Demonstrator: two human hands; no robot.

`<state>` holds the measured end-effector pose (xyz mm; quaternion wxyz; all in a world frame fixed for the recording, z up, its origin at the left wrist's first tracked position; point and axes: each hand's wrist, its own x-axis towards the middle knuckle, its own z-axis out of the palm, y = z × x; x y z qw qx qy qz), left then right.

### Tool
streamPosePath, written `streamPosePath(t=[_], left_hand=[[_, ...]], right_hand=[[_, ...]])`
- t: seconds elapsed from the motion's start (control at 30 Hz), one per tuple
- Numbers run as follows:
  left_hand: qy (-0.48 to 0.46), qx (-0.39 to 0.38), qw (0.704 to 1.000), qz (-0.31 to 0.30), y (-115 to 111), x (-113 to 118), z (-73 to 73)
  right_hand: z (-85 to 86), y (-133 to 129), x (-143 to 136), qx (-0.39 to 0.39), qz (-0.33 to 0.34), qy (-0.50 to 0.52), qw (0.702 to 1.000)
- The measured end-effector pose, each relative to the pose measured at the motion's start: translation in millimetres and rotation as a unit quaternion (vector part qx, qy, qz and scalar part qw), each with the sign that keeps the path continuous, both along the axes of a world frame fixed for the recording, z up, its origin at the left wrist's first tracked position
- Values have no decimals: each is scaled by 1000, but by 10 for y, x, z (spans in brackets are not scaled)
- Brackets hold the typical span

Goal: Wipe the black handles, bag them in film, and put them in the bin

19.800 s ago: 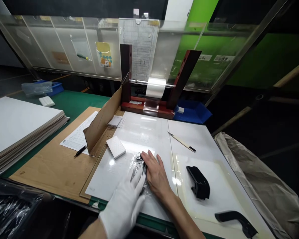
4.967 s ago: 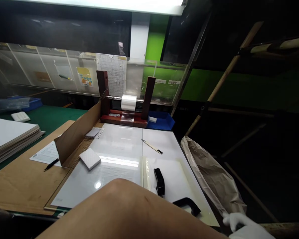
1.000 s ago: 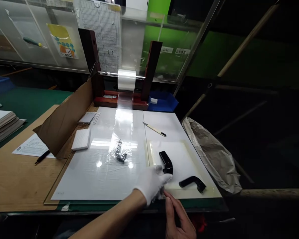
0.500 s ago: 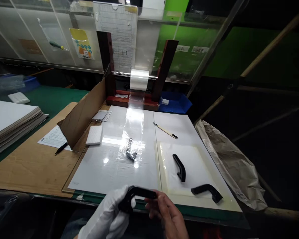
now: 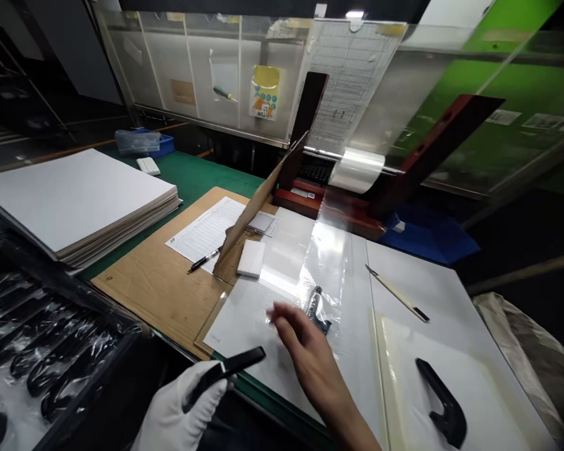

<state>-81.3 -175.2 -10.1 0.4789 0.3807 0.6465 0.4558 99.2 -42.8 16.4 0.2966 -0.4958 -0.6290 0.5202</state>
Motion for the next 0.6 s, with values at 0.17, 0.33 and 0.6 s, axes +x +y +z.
streamPosePath(t=[0.17,0.33,0.6], left_hand=[[123,-15,988,93,28,-186,-58],[113,60,988,89,232,7,-71],[133,149,978,-58,578,585,-39]], right_hand=[[-20,895,-1032,118,-59,-48,990],[-203,754,-993,108,-31,-45,993],[-103,-382,439,145,-105,-74,981]])
